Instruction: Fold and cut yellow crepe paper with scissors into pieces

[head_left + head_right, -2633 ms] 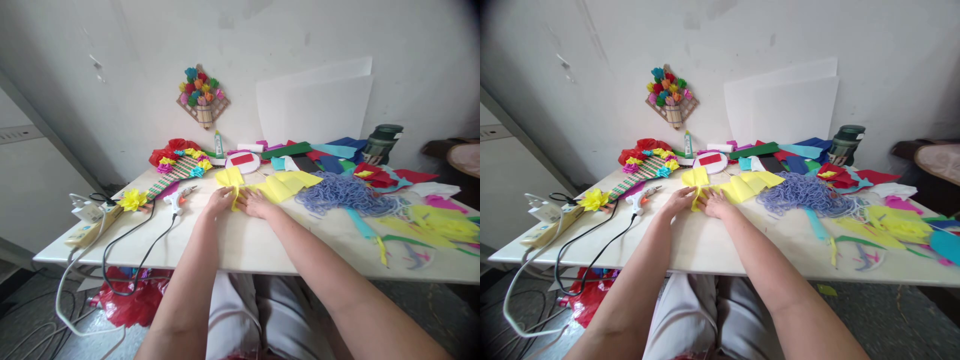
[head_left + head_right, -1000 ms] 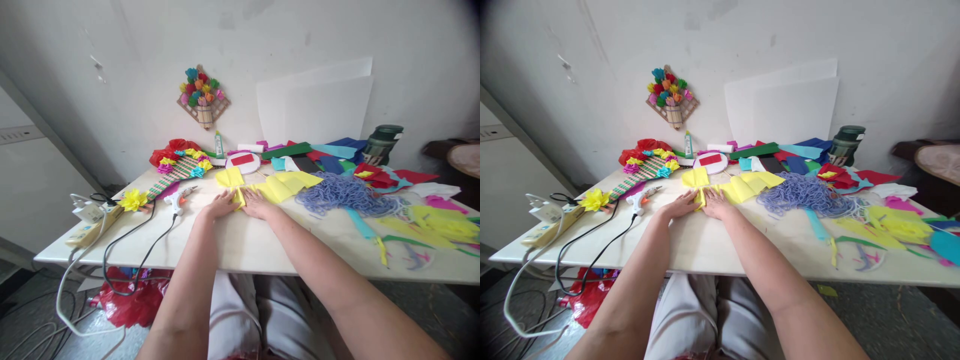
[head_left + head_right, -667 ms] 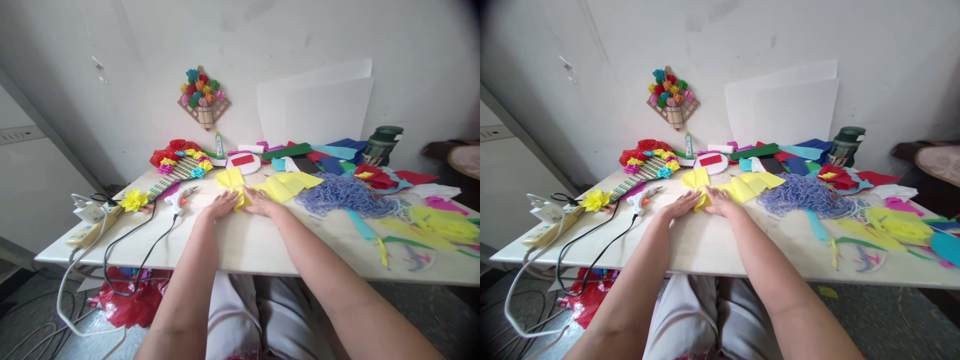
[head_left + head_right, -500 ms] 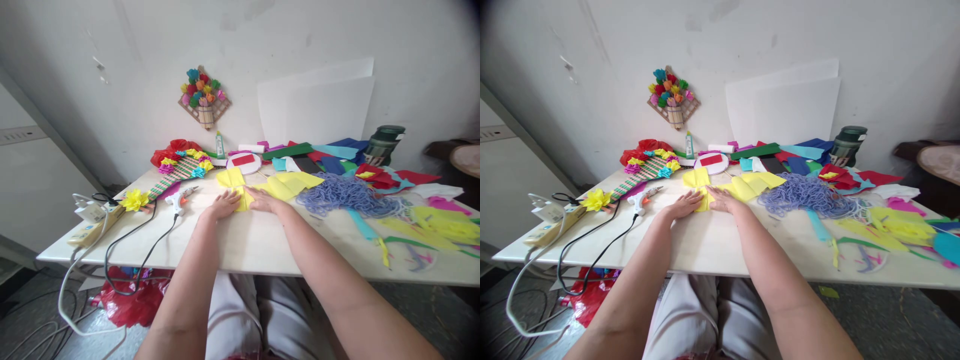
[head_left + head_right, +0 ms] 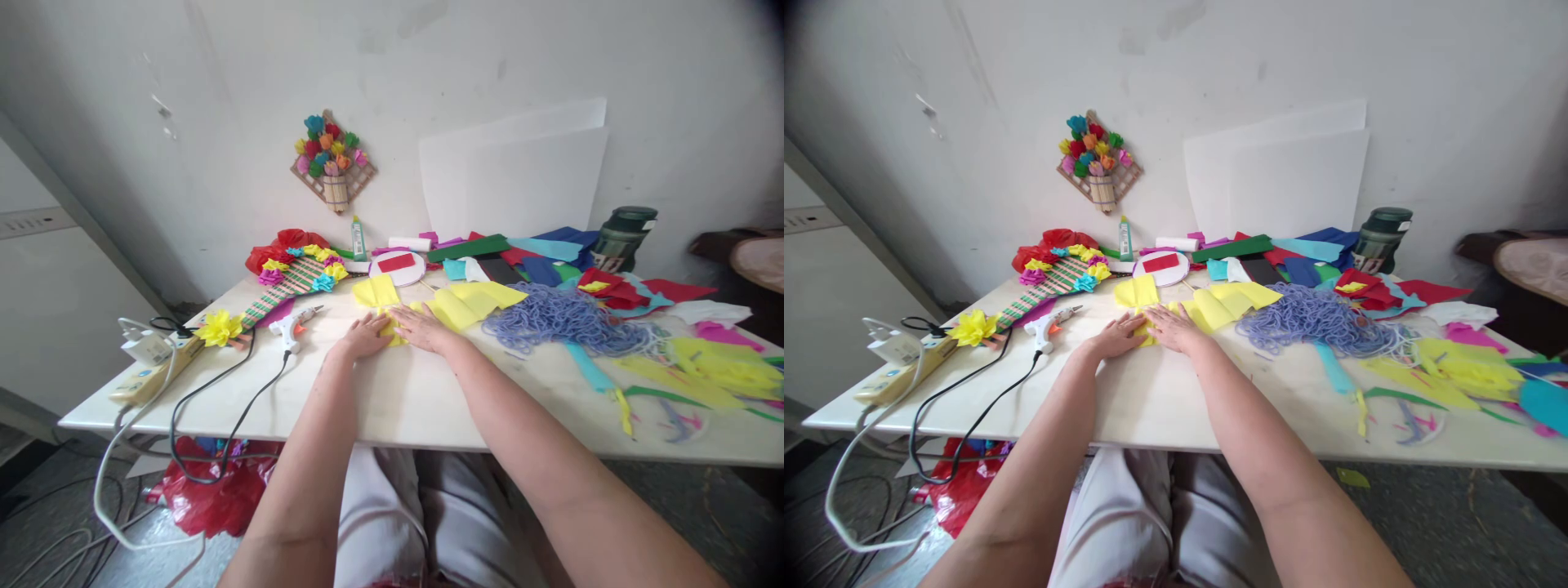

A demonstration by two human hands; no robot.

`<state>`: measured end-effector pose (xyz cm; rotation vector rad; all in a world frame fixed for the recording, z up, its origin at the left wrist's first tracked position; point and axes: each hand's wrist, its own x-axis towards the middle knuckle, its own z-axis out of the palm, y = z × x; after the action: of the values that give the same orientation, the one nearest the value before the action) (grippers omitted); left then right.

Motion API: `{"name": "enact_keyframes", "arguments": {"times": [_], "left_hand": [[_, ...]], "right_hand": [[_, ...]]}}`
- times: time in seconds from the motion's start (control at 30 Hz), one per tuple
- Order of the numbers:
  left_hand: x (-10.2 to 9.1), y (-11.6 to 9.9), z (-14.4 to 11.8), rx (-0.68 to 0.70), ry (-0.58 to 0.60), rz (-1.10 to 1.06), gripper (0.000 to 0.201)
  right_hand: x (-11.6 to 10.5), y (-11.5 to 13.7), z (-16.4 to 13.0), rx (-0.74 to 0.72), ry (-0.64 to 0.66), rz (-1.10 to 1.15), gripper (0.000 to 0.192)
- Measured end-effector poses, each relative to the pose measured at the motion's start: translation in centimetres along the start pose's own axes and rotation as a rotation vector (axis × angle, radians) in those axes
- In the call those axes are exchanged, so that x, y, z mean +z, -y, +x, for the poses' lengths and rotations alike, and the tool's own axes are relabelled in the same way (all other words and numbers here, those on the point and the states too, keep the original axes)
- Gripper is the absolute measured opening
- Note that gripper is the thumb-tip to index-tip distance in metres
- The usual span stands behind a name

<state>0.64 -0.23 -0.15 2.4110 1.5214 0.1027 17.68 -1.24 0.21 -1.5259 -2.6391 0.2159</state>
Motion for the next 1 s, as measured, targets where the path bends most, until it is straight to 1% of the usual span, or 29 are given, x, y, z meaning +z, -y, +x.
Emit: {"name": "enact_keyframes", "arguments": {"times": [0.17, 0.33, 0.43, 0.5, 0.57, 0.63, 0.77, 0.9, 1.0], "left_hand": [[-0.1, -0.1, -0.2, -0.048, -0.033, -0.018, 0.073], [-0.2, 0.1, -0.4, -0.022, -0.159, -0.125, 0.074], [-0.3, 0.1, -0.4, -0.074, -0.260, -0.146, 0.064], [-0.3, 0.0, -0.5, -0.156, -0.345, -0.114, 0.053], [-0.4, -0.1, -0.6, -0.239, -0.393, -0.076, 0.042], [-0.4, -0.2, -0.7, -0.279, -0.394, -0.049, 0.037], [-0.2, -0.5, -0.5, -0.284, -0.359, -0.033, 0.032], [0.1, -0.8, -0.1, -0.284, -0.338, -0.063, 0.022], [0.3, -0.9, 0.2, -0.269, -0.375, -0.071, 0.016]], "right_hand": [[0.1, -0.1, 0.0, 0.029, 0.103, -0.026, 0.055], [0.8, -0.6, 0.6, 0.051, 0.134, -0.031, 0.056], [1.0, -0.6, 0.8, 0.057, 0.124, -0.025, 0.056], [0.9, -0.5, 0.7, 0.063, 0.124, -0.026, 0.056], [0.7, -0.2, 0.5, 0.071, 0.134, -0.031, 0.055], [0.5, -0.1, 0.3, 0.078, 0.144, -0.029, 0.056], [0.5, -0.1, 0.4, 0.081, 0.151, -0.023, 0.057], [0.8, -0.3, 0.7, 0.083, 0.152, -0.018, 0.058], [0.7, -0.3, 0.6, 0.084, 0.145, -0.008, 0.057]]}}
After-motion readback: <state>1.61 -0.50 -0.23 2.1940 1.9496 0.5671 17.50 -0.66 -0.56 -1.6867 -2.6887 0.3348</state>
